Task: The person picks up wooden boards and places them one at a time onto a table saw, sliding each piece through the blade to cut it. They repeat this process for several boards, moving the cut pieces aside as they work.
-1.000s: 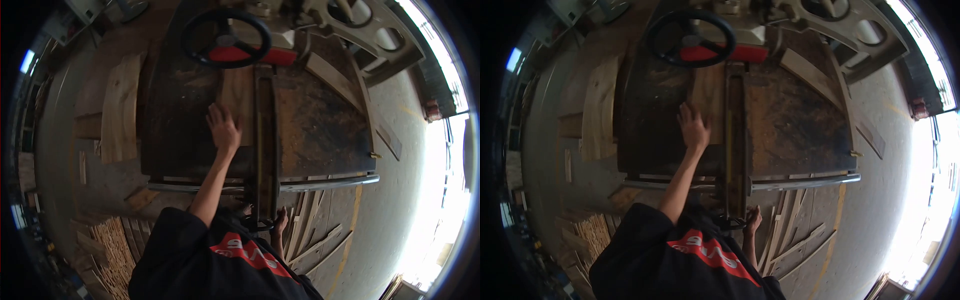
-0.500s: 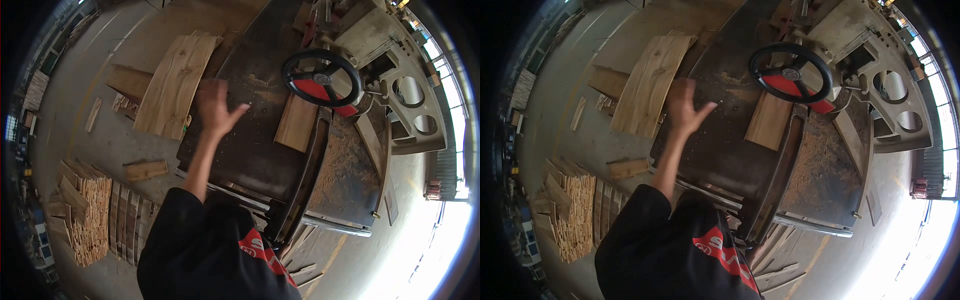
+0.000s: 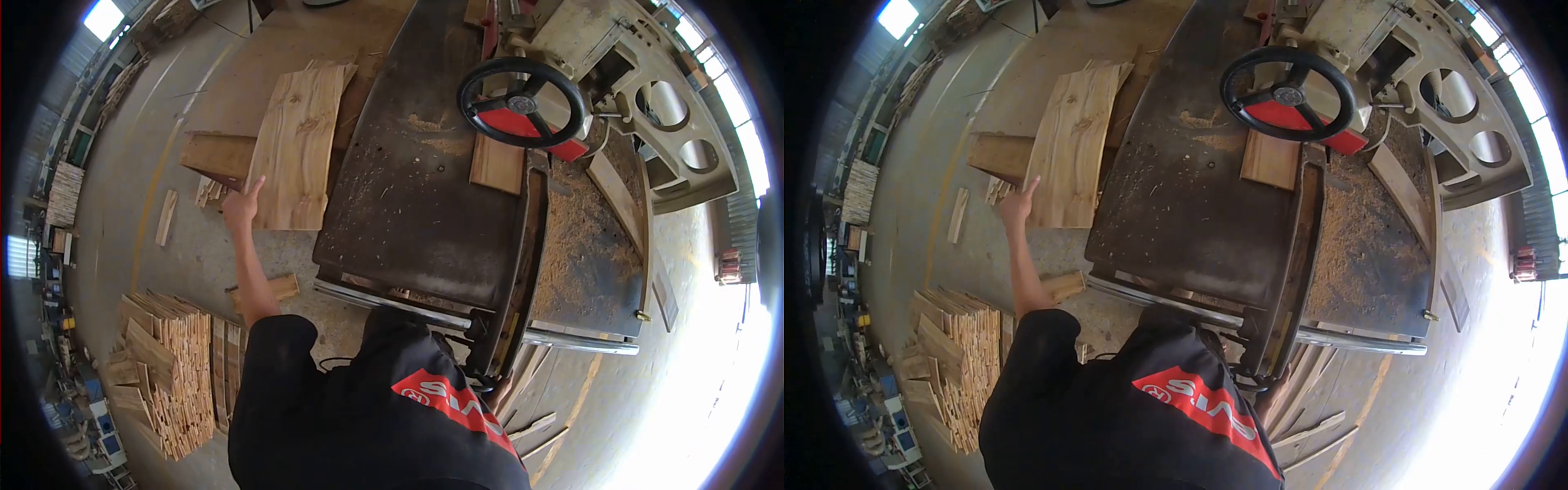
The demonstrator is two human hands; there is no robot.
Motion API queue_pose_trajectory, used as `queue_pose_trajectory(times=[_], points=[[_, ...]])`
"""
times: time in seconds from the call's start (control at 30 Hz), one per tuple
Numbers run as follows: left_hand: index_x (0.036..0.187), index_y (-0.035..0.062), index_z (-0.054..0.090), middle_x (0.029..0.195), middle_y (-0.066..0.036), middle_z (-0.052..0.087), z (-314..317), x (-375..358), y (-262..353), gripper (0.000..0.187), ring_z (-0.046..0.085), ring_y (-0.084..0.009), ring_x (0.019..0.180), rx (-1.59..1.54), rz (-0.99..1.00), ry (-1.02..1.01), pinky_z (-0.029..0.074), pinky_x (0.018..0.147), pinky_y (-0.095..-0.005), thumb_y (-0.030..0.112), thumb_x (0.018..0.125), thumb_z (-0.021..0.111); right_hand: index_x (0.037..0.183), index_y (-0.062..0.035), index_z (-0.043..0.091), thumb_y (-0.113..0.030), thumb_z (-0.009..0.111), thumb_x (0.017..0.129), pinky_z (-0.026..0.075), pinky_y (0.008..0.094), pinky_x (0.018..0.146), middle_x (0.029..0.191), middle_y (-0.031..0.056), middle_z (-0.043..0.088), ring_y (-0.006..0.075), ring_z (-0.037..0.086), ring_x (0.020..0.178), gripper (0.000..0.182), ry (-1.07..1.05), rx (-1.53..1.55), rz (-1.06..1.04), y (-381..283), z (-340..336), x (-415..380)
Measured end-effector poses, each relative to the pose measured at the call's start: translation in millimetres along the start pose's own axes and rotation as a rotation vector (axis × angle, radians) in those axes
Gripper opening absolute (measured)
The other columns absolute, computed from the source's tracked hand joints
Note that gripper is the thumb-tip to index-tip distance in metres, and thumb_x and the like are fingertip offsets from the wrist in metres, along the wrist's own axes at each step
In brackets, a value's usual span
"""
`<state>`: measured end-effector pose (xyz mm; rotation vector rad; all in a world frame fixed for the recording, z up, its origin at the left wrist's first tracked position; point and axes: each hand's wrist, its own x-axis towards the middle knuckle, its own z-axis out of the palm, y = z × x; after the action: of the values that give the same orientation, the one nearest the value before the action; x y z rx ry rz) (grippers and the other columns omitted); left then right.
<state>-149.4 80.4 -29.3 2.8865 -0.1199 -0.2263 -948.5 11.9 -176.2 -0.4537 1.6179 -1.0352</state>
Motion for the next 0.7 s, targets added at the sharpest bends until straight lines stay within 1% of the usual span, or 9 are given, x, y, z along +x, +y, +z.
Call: queue_pose_trajectory(times=[0.1,0.23,0.3,0.37,0.4,0.47,0.57,0.6,0.7], points=[[0.120,-0.0076,0.072,0.108,-0.023,0.077,-28,-23,-5,0.093,0.074,-0.0368,0.104,-0.166,0.077,-0.095,0.057,0.091,-0.0447,0.070,0.070,0.084,0.116,-0.0036,0.067,-0.050,0.060,0.102,0.055,0.0424,0.070,0.096,0.0053,0.063,0.0211,0.062,0.080,0.049,-0.022,-0.010,-0.019,4,-8,6],[0.121,-0.0082,0.072,0.109,-0.018,0.077,-36,-73,-5,0.071,0.075,-0.0281,0.100,-0.711,0.254,-0.414,0.058,0.086,-0.0391,0.040,0.074,0.094,0.116,-0.0037,0.067,-0.050,0.060,0.102,0.055,0.0427,0.070,0.097,0.0055,0.064,0.0214,0.062,0.079,0.049,-0.071,-0.058,-0.082,23,-30,24],[0.122,-0.0059,0.071,0.109,-0.016,0.077,-19,-99,-8,0.065,0.074,-0.0239,0.098,-0.834,0.208,-0.461,0.057,0.085,-0.0363,0.033,0.076,0.094,0.114,-0.0052,0.067,-0.050,0.062,0.101,0.053,0.0393,0.065,0.091,0.0056,0.062,0.0192,0.061,0.076,0.047,-0.104,-0.223,-0.326,63,-64,67],[0.124,-0.0047,0.070,0.109,-0.014,0.077,-7,-120,-3,0.060,0.073,-0.0209,0.097,-0.973,0.193,-0.496,0.056,0.083,-0.0339,0.028,0.079,0.092,0.100,-0.0093,0.065,-0.045,0.063,0.102,0.046,0.0321,0.059,0.077,0.0027,0.055,0.0137,0.055,0.067,0.036,-0.135,0.165,0.026,64,-51,67],[0.125,-0.0047,0.070,0.109,-0.013,0.077,0,-133,2,0.058,0.073,-0.0200,0.097,-1.053,0.194,-0.518,0.056,0.083,-0.0328,0.026,0.080,0.091,0.090,-0.0119,0.060,-0.043,0.063,0.103,0.041,0.0300,0.056,0.071,-0.0003,0.050,0.0110,0.050,0.063,0.034,-0.103,0.094,-0.045,54,-41,57],[0.125,-0.0047,0.069,0.108,-0.012,0.077,9,-164,12,0.052,0.073,-0.0179,0.096,-1.114,0.234,-0.528,0.056,0.083,-0.0313,0.022,0.084,0.089,0.086,-0.0122,0.059,-0.043,0.062,0.104,0.041,0.0306,0.057,0.070,-0.0006,0.049,0.0116,0.050,0.062,0.035,-0.147,-0.014,-0.169,31,-28,34],[0.118,-0.0050,0.070,0.105,-0.011,0.077,13,-226,26,0.037,0.071,-0.0138,0.095,-1.199,0.338,-0.497,0.056,0.083,-0.0303,0.015,0.090,0.084,0.083,-0.0117,0.059,-0.044,0.063,0.103,0.040,0.0306,0.058,0.070,-0.0008,0.048,0.0118,0.050,0.062,0.038,-0.243,-0.105,-0.129,11,-24,24],[0.118,-0.0049,0.070,0.105,-0.011,0.076,12,-247,26,0.036,0.071,-0.0137,0.095,-1.174,0.330,-0.499,0.056,0.084,-0.0301,0.014,0.091,0.084,0.082,-0.0116,0.059,-0.042,0.064,0.103,0.039,0.0304,0.059,0.070,-0.0019,0.047,0.0110,0.048,0.063,0.037,-0.191,-0.087,-0.069,13,-22,28],[0.118,-0.0045,0.070,0.106,-0.010,0.076,13,-302,15,0.031,0.070,-0.0130,0.096,-1.091,0.337,-0.504,0.055,0.089,-0.0295,0.012,0.094,0.080,0.081,-0.0122,0.060,-0.038,0.064,0.103,0.033,0.0293,0.057,0.069,-0.0047,0.045,0.0076,0.042,0.062,0.034,-0.233,-0.162,-0.247,22,-23,29]])
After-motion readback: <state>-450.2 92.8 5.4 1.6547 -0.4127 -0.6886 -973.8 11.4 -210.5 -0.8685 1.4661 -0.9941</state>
